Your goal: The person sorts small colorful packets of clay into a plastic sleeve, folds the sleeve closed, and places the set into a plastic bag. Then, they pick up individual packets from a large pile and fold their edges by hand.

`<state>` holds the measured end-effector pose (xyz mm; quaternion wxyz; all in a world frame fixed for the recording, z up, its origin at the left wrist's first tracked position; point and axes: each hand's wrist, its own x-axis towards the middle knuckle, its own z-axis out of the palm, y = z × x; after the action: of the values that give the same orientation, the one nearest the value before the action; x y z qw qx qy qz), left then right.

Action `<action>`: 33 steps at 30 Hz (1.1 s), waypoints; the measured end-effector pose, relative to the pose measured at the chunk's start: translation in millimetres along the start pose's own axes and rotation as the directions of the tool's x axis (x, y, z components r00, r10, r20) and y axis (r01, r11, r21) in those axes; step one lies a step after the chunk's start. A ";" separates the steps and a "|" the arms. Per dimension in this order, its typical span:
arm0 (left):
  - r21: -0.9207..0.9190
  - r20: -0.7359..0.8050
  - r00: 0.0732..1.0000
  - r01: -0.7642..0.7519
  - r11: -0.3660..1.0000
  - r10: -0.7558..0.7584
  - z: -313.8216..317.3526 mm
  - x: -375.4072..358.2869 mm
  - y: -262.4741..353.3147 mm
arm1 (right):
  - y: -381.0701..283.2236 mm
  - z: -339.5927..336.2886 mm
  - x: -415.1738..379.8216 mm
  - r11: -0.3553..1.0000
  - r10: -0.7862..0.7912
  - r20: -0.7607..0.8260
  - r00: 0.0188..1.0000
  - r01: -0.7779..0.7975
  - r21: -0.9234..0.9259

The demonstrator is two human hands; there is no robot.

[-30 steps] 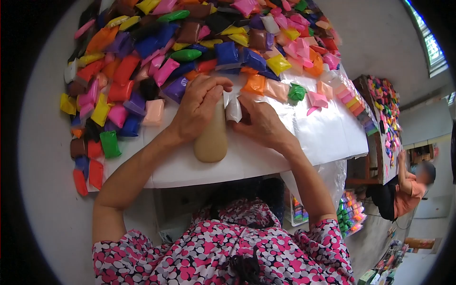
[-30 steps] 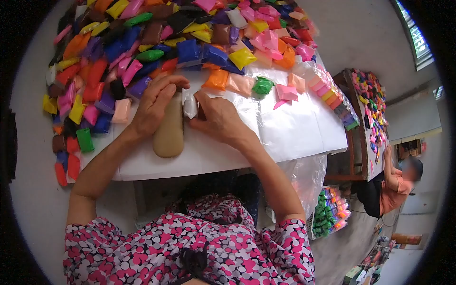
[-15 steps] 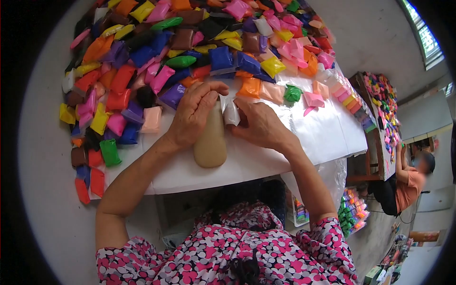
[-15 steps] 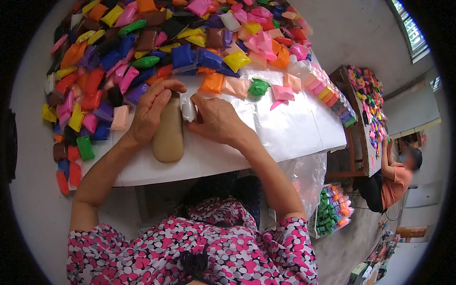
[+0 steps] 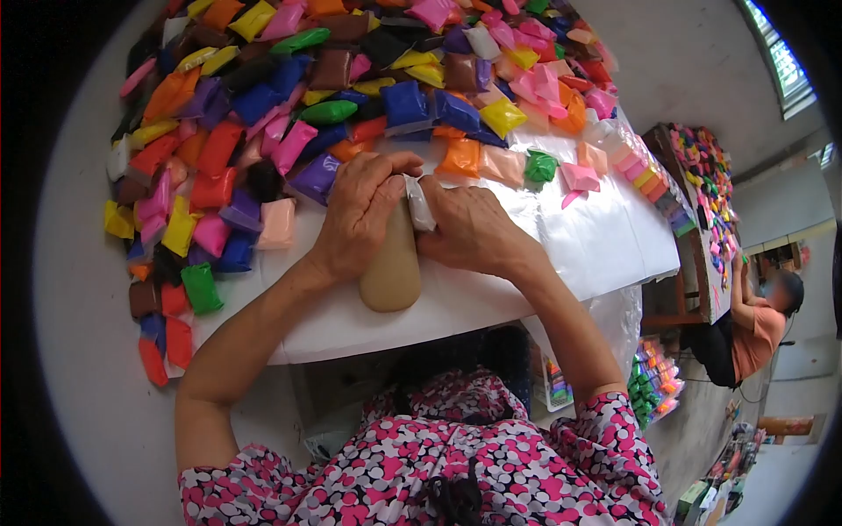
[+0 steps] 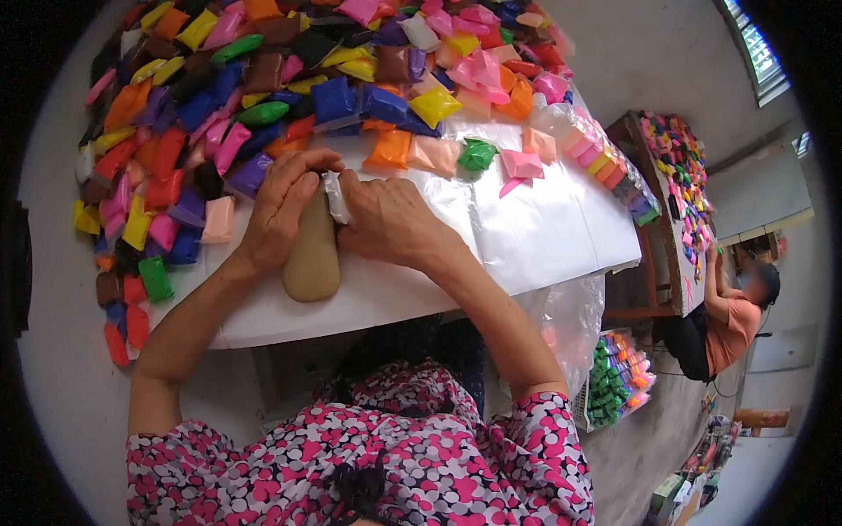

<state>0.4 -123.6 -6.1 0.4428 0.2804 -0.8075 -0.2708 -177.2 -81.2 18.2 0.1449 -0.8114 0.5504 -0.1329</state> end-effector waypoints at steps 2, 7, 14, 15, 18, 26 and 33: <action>0.015 0.069 0.997 0.036 0.999 -0.037 -3.7 0.0 1.5 | 0.3 0.9 0.1 1.000 0.009 -0.002 1.000 -0.009 0.006; 0.031 0.092 0.996 0.017 0.999 -0.020 -3.7 1.6 2.0 | 2.3 -1.6 -3.8 0.999 0.003 -0.019 1.000 -0.002 0.038; -0.014 0.036 0.999 -0.020 1.000 0.020 -3.8 3.0 -1.0 | 2.3 -1.4 -8.1 0.992 0.052 -0.036 0.998 -0.047 0.115; -0.027 0.038 0.999 -0.003 1.000 0.005 -4.8 3.2 -0.9 | 2.4 -2.1 -8.4 0.991 0.057 -0.030 0.998 -0.053 0.120; -0.078 0.048 0.999 0.028 0.997 -0.024 -7.1 4.8 -0.7 | 4.9 0.0 -9.0 0.990 0.049 -0.026 0.998 -0.045 0.130; -0.156 0.083 0.996 -0.032 0.987 0.045 -13.0 9.3 5.4 | 5.3 1.4 -12.0 0.992 0.062 -0.013 0.998 -0.061 0.112; -0.157 0.223 0.948 -0.195 0.968 0.227 -15.8 10.6 7.5 | 7.0 6.6 -9.2 0.996 -0.008 -0.084 0.996 0.015 0.083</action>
<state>7.8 -128.7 12.3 0.3864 0.1277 -0.8604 -0.3068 -184.0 -74.5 8.9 0.1547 -0.8015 0.5453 -0.1905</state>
